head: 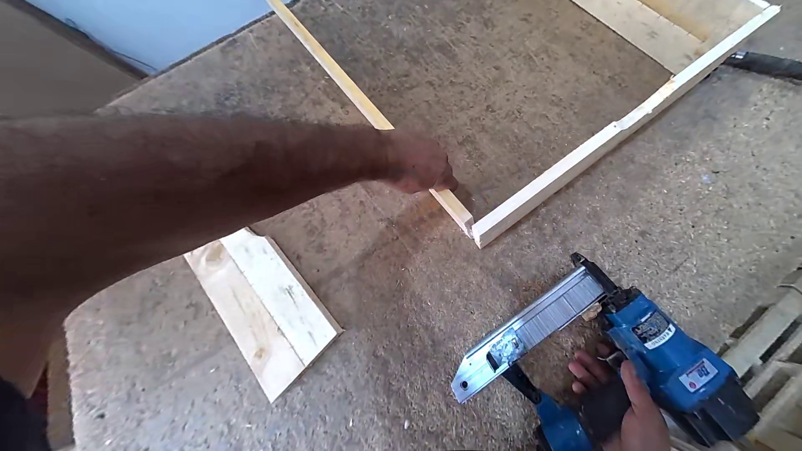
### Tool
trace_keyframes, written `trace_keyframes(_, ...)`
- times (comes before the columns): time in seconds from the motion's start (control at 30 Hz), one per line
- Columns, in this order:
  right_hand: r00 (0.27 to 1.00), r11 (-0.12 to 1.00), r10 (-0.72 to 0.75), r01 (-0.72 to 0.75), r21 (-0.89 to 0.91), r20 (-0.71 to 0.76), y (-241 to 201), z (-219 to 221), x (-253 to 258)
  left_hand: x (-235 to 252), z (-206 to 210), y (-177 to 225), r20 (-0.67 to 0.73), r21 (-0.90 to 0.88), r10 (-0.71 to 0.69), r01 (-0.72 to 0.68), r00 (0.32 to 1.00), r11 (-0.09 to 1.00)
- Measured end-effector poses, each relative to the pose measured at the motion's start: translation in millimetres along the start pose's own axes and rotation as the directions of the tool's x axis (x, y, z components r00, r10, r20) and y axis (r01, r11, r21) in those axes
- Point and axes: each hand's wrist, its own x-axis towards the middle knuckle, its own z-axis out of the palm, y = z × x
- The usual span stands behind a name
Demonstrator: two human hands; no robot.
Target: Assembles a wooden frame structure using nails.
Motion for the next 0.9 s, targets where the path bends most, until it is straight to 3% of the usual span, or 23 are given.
trace_keyframes(0.6, 0.999, 1.000, 0.020, -0.019, 0.018, -0.029, -1.0, 1.4, 0.3, 7.6, -12.1, 5.1, -0.014, 0.019, 0.022, -0.022, 1.000, 1.000)
trace_keyframes(0.9, 0.998, 1.000, 0.022, -0.022, 0.011, -0.051, 0.6, 1.7, 0.6, 9.5, -9.1, 6.5, 0.004, 0.026, -0.035, 0.035, 0.999, 0.999)
